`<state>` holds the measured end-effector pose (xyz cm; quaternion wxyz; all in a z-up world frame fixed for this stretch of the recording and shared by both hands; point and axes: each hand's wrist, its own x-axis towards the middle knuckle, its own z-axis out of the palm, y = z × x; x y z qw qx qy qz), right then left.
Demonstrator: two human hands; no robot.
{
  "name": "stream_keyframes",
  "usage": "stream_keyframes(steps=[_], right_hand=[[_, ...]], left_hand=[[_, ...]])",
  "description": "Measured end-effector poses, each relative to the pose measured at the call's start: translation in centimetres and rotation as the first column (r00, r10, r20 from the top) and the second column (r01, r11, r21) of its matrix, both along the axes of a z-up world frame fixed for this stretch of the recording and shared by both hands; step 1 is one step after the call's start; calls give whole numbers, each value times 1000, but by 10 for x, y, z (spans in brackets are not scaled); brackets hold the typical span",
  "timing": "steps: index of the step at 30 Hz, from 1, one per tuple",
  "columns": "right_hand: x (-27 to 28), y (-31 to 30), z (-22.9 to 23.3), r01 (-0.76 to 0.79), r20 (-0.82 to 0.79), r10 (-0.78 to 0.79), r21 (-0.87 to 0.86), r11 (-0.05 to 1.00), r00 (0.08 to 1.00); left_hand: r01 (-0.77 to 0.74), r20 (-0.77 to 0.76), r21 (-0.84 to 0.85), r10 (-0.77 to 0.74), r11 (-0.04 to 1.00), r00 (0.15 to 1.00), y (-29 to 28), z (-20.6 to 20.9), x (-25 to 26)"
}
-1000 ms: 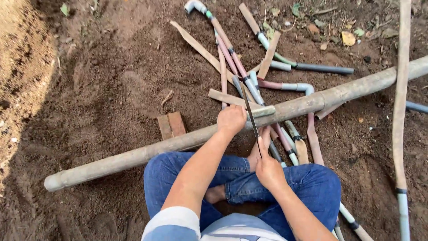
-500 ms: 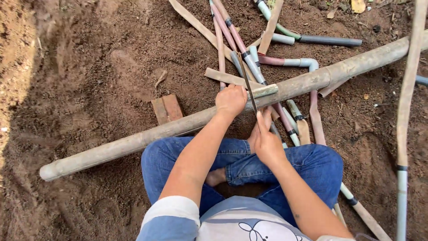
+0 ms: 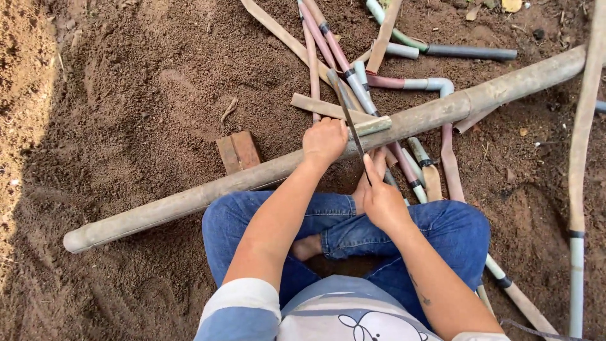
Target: The person sits cross-legged on the ground and uses a hand saw to cut a long bamboo pole that is resting on a wooden support. The person saws through the pole repeatedly until a section is separated.
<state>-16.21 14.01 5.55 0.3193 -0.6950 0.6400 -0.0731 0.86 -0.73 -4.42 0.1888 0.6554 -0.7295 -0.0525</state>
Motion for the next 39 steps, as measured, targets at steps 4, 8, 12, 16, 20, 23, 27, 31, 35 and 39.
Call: stream_keyframes(steps=[4, 8, 12, 16, 20, 23, 27, 31, 35, 39], right_hand=[[-2, 14, 7, 52, -10, -52, -23, 998, 999], [4, 12, 8, 56, 4, -56, -13, 998, 998], [9, -4, 4, 49, 6, -48, -22, 999, 999], [-1, -13, -14, 33, -20, -33, -4, 999, 999], [-7, -13, -6, 4, -32, -5, -30, 1000, 999], [-5, 10, 16, 2, -35, -2, -10, 1000, 999], [-4, 21, 30, 13, -41, -12, 29, 999, 999], [13, -49, 2, -78, -169, 56, -126, 989, 984], [19, -60, -12, -56, -192, 25, -154, 986, 981], [13, 0, 21, 30, -22, -31, -34, 999, 999]], left_hand=[[86, -13, -90, -87, 992, 996, -1, -2, -14], [23, 11, -99, -22, 995, 1000, 0, 3, -21], [11, -16, 33, -11, 999, 1000, -14, -12, -20], [4, 3, -21, -3, 1000, 1000, -13, -15, -19], [6, -22, 112, -4, 994, 1000, -18, -2, -17], [-30, -28, 145, 34, 989, 999, -18, -1, -17], [-35, 16, -55, 36, 998, 999, -12, -10, -18], [41, 102, -201, -20, 979, 995, 3, 12, -18], [2, 13, -11, -2, 1000, 1000, -3, 4, -18], [2, -38, 102, 2, 995, 999, -16, -5, -15]])
